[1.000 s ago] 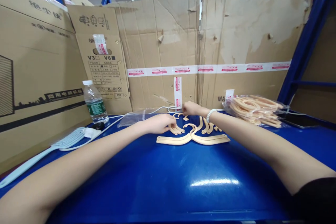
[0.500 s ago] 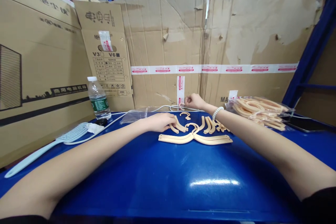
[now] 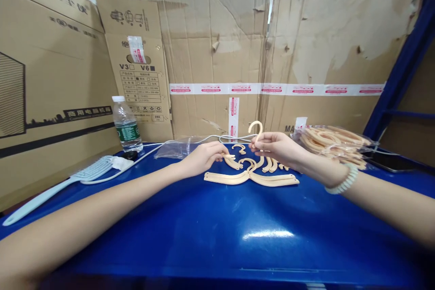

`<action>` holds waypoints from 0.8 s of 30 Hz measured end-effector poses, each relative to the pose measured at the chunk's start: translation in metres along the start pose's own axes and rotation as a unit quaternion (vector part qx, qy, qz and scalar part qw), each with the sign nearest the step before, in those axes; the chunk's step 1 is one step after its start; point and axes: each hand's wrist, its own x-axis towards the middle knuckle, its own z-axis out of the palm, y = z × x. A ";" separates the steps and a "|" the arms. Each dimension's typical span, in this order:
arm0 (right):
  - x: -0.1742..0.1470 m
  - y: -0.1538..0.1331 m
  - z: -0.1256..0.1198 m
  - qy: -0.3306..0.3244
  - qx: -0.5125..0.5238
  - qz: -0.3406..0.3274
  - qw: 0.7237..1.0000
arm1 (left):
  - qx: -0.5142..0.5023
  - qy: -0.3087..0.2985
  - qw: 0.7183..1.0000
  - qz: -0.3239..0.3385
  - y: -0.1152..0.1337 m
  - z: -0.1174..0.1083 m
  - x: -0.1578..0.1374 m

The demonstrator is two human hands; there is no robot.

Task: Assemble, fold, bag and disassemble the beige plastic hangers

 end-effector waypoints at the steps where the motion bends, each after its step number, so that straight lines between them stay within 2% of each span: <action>1: -0.010 0.003 0.002 -0.012 0.036 0.016 0.999 | -0.026 0.019 0.999 -0.009 0.008 0.000 -0.002; 3: -0.027 0.010 0.007 -0.032 0.107 0.046 0.993 | -0.183 0.060 0.979 -0.061 0.026 0.002 -0.005; 5: -0.040 0.019 0.015 -0.045 0.155 0.073 0.984 | -0.289 0.096 0.943 -0.133 0.042 0.008 -0.008; 10: -0.055 0.030 0.030 -0.085 0.190 0.114 0.972 | -0.428 0.175 0.846 -0.265 0.067 0.026 -0.014; 13: -0.060 0.031 0.030 -0.099 0.197 0.105 0.970 | -0.500 0.208 0.787 -0.295 0.076 0.031 -0.020; 15: -0.063 0.031 0.029 -0.113 0.203 0.107 0.967 | -0.532 0.218 0.758 -0.308 0.081 0.033 -0.025; 21: -0.066 0.034 0.031 -0.149 0.196 0.126 0.961 | -0.569 0.240 0.729 -0.296 0.085 0.043 -0.032; 24: -0.069 0.031 0.033 -0.152 0.199 0.123 0.960 | -0.573 0.215 0.730 -0.305 0.081 0.046 -0.034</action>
